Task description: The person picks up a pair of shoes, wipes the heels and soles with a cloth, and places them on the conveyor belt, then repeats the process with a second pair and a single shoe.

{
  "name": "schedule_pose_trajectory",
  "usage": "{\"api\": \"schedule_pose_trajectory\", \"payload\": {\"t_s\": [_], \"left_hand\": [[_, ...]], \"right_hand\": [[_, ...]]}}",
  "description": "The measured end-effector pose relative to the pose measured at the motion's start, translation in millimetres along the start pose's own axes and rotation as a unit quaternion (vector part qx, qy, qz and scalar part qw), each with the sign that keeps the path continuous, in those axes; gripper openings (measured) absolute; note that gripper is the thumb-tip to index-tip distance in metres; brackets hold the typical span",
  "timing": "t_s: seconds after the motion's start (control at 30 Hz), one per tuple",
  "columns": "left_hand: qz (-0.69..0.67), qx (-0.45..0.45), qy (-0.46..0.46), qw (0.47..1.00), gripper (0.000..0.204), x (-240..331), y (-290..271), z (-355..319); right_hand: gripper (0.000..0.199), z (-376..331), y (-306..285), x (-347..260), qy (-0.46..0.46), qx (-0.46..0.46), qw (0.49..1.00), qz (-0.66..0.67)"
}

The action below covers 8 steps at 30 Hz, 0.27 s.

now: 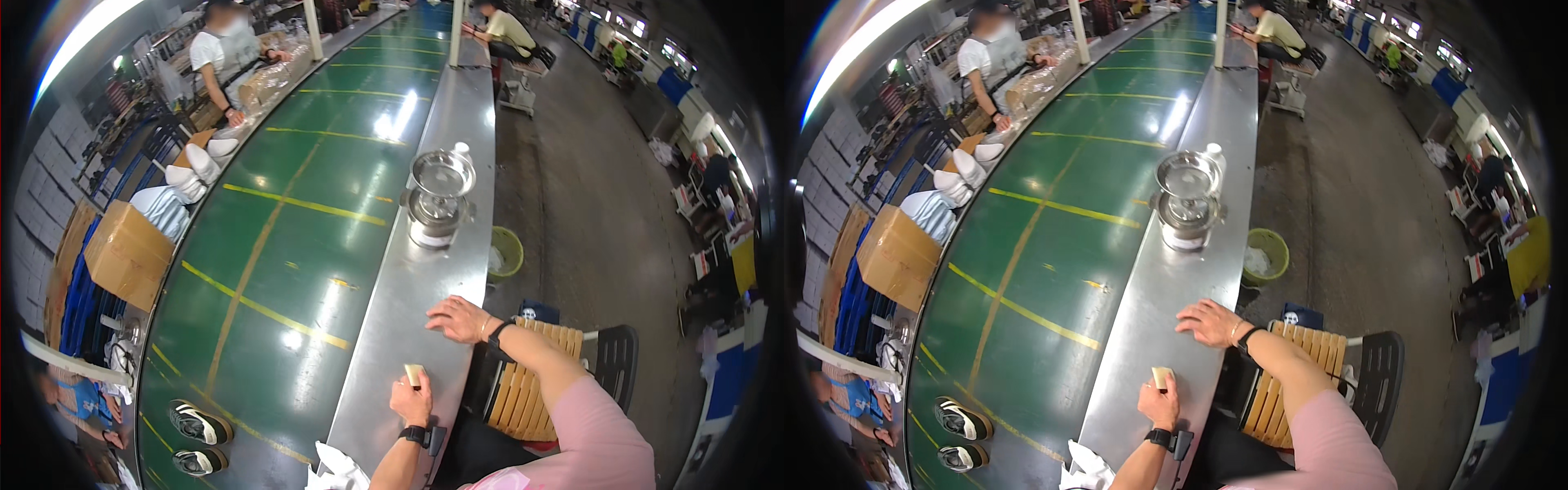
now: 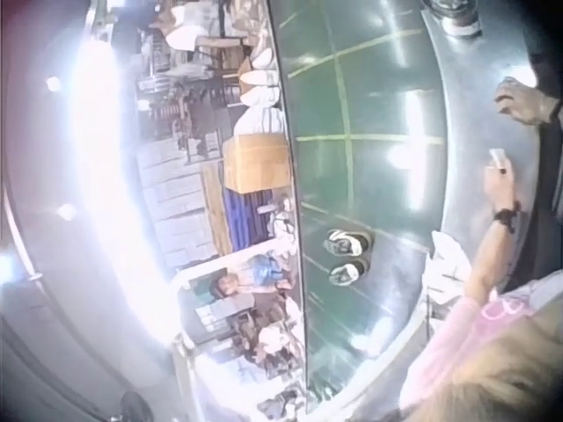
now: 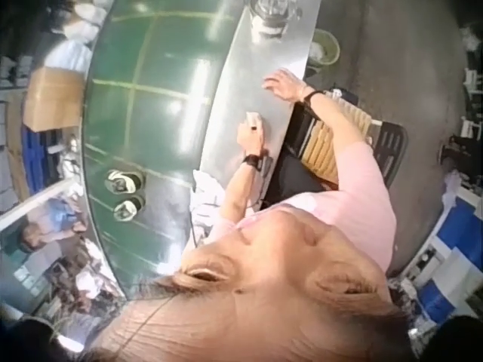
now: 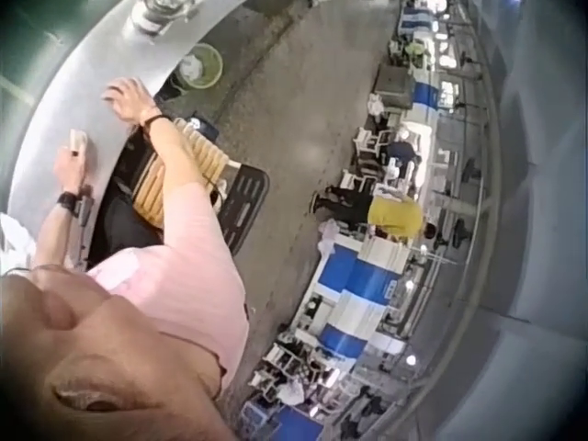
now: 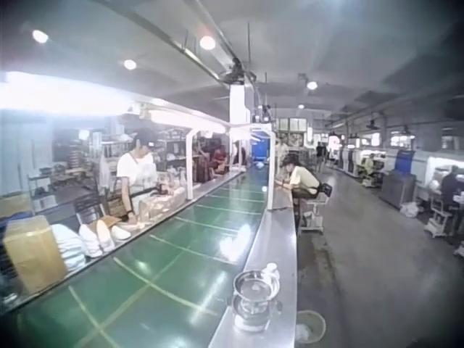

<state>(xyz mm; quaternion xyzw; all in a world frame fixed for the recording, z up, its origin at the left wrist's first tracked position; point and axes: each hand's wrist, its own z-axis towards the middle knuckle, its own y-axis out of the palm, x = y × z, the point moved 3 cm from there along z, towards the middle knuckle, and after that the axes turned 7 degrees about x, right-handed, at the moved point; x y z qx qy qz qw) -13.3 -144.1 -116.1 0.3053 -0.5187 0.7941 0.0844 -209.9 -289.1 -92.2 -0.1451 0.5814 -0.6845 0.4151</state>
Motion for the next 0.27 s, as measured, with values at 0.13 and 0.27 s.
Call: {"api": "schedule_pose_trajectory", "payload": {"t_s": [0.13,0.27], "left_hand": [[-0.034,-0.012,-0.065,0.997,0.036,-5.4,6.1,-3.8],[-0.11,0.008,-0.146,0.983,0.051,-8.9,6.1,-17.7]], "right_hand": [[0.037,-8.4,2.6,1.5,0.008,0.033,0.999,-0.006],[0.035,-17.6,1.9,2.7,0.054,0.097,0.993,-0.031]]}}
